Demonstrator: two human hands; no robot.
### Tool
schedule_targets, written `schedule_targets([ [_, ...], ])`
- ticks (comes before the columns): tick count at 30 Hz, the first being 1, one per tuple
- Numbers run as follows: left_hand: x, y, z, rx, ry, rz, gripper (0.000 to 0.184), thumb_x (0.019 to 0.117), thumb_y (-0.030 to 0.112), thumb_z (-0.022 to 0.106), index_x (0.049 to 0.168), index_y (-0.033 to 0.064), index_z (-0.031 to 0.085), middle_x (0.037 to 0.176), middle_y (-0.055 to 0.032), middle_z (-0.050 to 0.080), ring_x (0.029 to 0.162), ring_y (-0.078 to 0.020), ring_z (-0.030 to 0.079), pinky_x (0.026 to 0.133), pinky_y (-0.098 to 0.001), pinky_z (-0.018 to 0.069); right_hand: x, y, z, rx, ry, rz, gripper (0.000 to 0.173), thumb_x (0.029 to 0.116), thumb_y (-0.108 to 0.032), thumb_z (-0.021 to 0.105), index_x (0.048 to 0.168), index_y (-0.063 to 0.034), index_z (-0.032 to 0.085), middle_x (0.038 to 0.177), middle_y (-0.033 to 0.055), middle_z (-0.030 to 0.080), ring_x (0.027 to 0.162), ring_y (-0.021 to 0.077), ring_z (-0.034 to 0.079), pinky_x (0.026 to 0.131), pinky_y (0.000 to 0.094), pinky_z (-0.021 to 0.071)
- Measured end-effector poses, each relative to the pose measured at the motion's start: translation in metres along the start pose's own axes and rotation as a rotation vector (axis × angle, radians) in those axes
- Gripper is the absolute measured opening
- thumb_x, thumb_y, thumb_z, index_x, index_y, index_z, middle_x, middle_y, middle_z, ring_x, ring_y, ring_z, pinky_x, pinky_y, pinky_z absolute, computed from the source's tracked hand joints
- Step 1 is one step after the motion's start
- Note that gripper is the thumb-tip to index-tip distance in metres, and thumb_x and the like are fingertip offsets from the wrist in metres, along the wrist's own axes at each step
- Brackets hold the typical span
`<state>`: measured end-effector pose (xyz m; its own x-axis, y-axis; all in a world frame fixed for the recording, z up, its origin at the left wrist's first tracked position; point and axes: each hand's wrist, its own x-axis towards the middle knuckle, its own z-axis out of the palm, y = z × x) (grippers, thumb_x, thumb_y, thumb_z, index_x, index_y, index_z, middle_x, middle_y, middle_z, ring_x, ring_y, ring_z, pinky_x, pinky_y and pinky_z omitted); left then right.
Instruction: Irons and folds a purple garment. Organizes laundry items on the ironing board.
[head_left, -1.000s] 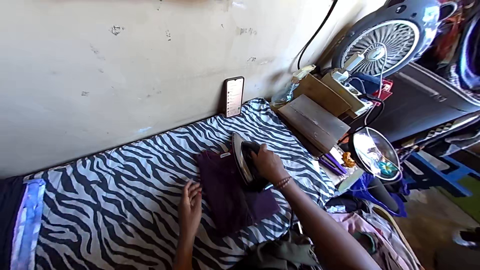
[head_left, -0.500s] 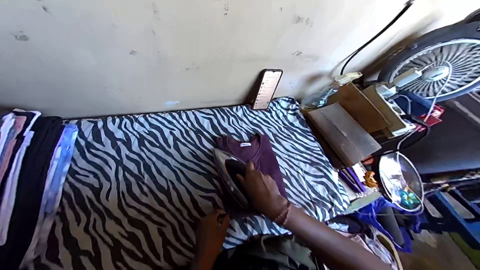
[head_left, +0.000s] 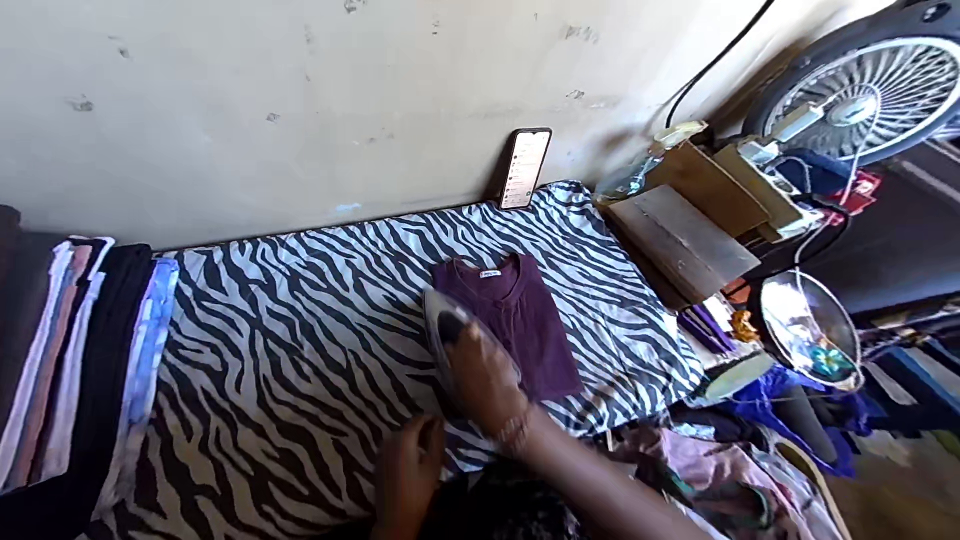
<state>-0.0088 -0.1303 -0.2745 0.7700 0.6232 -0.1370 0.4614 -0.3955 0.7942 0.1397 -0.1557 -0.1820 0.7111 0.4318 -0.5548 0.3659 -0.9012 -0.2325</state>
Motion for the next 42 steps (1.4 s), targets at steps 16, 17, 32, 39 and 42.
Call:
schedule_targets([
  [16, -0.017, 0.014, -0.027, -0.131, 0.243, 0.259, 0.026, 0.0944, 0.014, 0.054, 0.105, 0.0015, 0.075, 0.086, -0.0035, 0.075, 0.074, -0.0029, 0.071, 0.068, -0.0191, 0.0592, 0.017, 0.017, -0.016, 0.039, 0.056, 0.094, 0.052, 0.1126, -0.04, 0.031, 0.144, 0.0008, 0.04, 0.122, 0.0233, 0.067, 0.116, 0.0371, 0.068, 0.094, 0.0507, 0.0546],
  [17, -0.02, 0.014, -0.027, -0.144, 0.253, 0.26, 0.026, 0.0948, 0.013, 0.053, 0.105, 0.0011, 0.075, 0.085, -0.0027, 0.075, 0.074, -0.0015, 0.071, 0.069, -0.0176, 0.0586, 0.017, 0.017, -0.016, 0.037, 0.055, 0.083, 0.052, 0.1126, -0.04, 0.031, 0.144, 0.0007, 0.04, 0.122, 0.023, 0.067, 0.116, 0.0369, 0.068, 0.094, 0.0507, 0.0544],
  [32, 0.012, 0.028, -0.038, -0.138, 0.273, 0.397, 0.027, 0.0992, 0.019, 0.053, 0.103, 0.003, 0.074, 0.084, 0.0021, 0.074, 0.076, 0.0038, 0.068, 0.072, -0.0141, 0.0568, 0.027, 0.151, -0.06, 0.141, 0.296, 0.098, 0.057, 0.1096, -0.04, 0.045, 0.14, 0.0076, 0.045, 0.109, 0.0303, 0.068, 0.106, 0.0475, 0.068, 0.091, 0.0612, 0.052],
  [39, 0.068, 0.065, 0.044, -0.069, 0.203, 0.473, 0.027, 0.0939, 0.008, 0.055, 0.112, 0.0017, 0.073, 0.105, -0.0085, 0.075, 0.101, -0.0182, 0.072, 0.09, -0.0332, 0.0588, 0.015, 0.129, -0.029, 0.058, 0.172, 0.195, 0.055, 0.1101, -0.04, 0.043, 0.143, 0.004, 0.044, 0.106, 0.0269, 0.071, 0.1, 0.0449, 0.072, 0.085, 0.058, 0.0566],
  [42, 0.095, 0.056, 0.086, 0.18, 0.14, 0.501, 0.039, 0.0985, 0.015, 0.055, 0.132, -0.0019, 0.064, 0.141, -0.0176, 0.061, 0.138, -0.0394, 0.051, 0.116, -0.0582, 0.0372, 0.031, 0.128, -0.042, 0.067, 0.155, 0.21, 0.054, 0.1109, -0.04, 0.04, 0.145, 0.0025, 0.041, 0.111, 0.0258, 0.07, 0.105, 0.0422, 0.071, 0.089, 0.0554, 0.0561],
])
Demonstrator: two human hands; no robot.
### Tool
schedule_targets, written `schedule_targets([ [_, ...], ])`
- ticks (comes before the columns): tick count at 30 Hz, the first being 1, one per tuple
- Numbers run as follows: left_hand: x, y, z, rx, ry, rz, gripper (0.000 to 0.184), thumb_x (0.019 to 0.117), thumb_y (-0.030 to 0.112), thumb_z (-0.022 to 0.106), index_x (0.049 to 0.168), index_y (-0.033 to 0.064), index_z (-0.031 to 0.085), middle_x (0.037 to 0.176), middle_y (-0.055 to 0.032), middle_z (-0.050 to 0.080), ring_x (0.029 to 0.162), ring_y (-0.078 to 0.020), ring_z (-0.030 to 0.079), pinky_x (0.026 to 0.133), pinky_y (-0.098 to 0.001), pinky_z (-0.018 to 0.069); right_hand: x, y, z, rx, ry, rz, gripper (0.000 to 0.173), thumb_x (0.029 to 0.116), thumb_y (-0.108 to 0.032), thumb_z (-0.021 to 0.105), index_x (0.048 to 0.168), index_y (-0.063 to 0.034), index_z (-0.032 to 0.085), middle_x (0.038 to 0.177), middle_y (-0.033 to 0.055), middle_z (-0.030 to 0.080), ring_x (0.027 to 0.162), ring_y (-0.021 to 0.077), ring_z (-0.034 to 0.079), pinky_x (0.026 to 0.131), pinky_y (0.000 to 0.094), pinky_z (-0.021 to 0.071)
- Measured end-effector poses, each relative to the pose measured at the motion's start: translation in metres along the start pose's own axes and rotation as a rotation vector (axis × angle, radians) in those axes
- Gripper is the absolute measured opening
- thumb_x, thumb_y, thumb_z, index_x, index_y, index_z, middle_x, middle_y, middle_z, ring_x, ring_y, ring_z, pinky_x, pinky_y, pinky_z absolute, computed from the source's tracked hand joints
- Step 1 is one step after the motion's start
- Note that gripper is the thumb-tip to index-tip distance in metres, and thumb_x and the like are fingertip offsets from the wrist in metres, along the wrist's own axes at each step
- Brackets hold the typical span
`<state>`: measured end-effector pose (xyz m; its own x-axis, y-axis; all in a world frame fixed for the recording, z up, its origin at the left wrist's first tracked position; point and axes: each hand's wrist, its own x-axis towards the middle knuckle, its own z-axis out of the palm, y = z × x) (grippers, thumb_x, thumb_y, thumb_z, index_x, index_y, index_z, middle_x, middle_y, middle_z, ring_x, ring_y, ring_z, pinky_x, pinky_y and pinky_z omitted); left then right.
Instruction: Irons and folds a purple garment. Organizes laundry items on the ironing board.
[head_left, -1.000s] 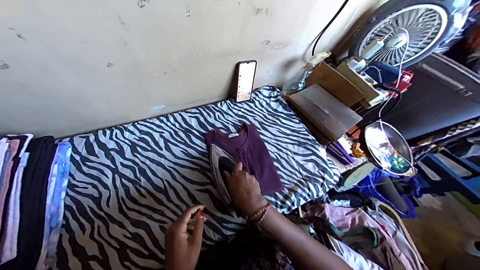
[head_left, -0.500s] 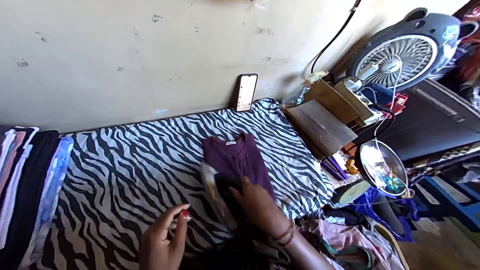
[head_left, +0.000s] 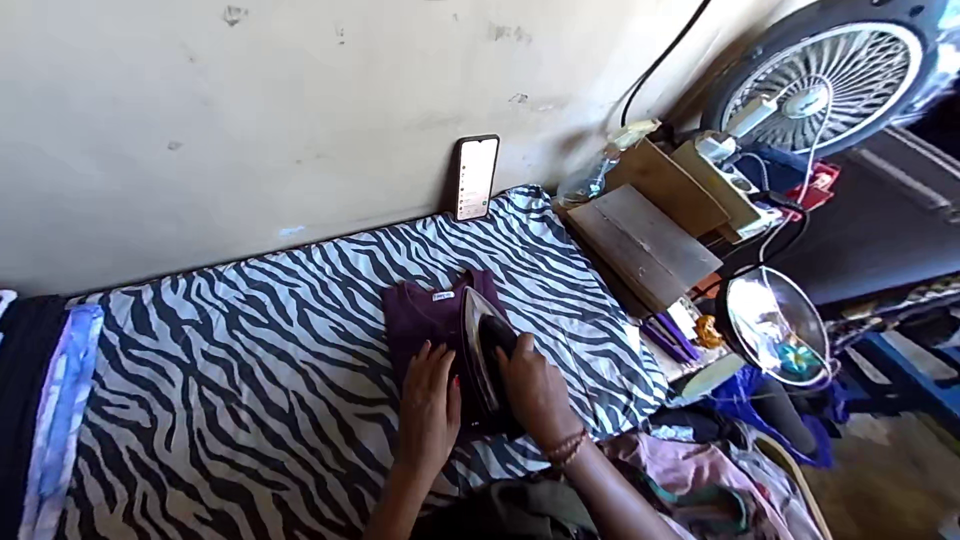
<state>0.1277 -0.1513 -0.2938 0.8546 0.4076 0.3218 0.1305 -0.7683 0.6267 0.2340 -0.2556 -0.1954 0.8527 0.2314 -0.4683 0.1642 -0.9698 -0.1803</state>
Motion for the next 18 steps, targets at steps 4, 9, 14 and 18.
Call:
schedule_targets([
  [4, -0.011, -0.031, 0.041, 0.412, -0.048, 0.052, 0.064, 0.1049, 0.045, 0.034, 0.152, 0.0046, 0.047, 0.16, -0.013, 0.042, 0.148, -0.0351, 0.04, 0.117, -0.0704, 0.021, -0.013, 0.028, -0.003, -0.02, -0.089, -0.006, 0.057, 0.1093, -0.044, 0.043, 0.143, 0.002, 0.044, 0.111, 0.0266, 0.07, 0.105, 0.0443, 0.071, 0.088, 0.0572, 0.0561],
  [9, -0.013, -0.035, 0.043, 0.463, -0.028, 0.06, 0.063, 0.1056, 0.047, 0.029, 0.154, 0.0103, 0.047, 0.162, -0.0077, 0.041, 0.15, -0.0304, 0.037, 0.117, -0.0698, 0.02, 0.026, 0.044, -0.037, 0.071, -0.001, -0.095, 0.059, 0.1087, -0.044, 0.046, 0.14, 0.0053, 0.047, 0.11, 0.03, 0.069, 0.107, 0.0482, 0.068, 0.091, 0.0615, 0.0533],
  [14, -0.022, -0.051, 0.025, -0.076, 0.217, -0.018, 0.048, 0.1004, 0.027, 0.05, 0.136, -0.0024, 0.061, 0.15, -0.0232, 0.051, 0.145, -0.0431, 0.04, 0.119, -0.0608, 0.0289, 0.09, 0.005, -0.045, 0.04, 0.016, -0.163, 0.057, 0.1094, -0.04, 0.045, 0.143, 0.0066, 0.044, 0.122, 0.0315, 0.065, 0.115, 0.0469, 0.066, 0.097, 0.0601, 0.0517],
  [18, -0.078, -0.07, -0.04, -0.263, 0.453, -0.349, 0.047, 0.0958, 0.005, 0.051, 0.134, -0.0215, 0.048, 0.142, -0.0377, 0.049, 0.135, -0.0405, 0.05, 0.11, -0.0485, 0.0441, 0.107, 0.046, -0.068, 0.01, -0.1, -0.321, 0.057, 0.1071, -0.042, 0.05, 0.136, 0.0078, 0.052, 0.117, 0.033, 0.066, 0.112, 0.0491, 0.065, 0.096, 0.0641, 0.0501],
])
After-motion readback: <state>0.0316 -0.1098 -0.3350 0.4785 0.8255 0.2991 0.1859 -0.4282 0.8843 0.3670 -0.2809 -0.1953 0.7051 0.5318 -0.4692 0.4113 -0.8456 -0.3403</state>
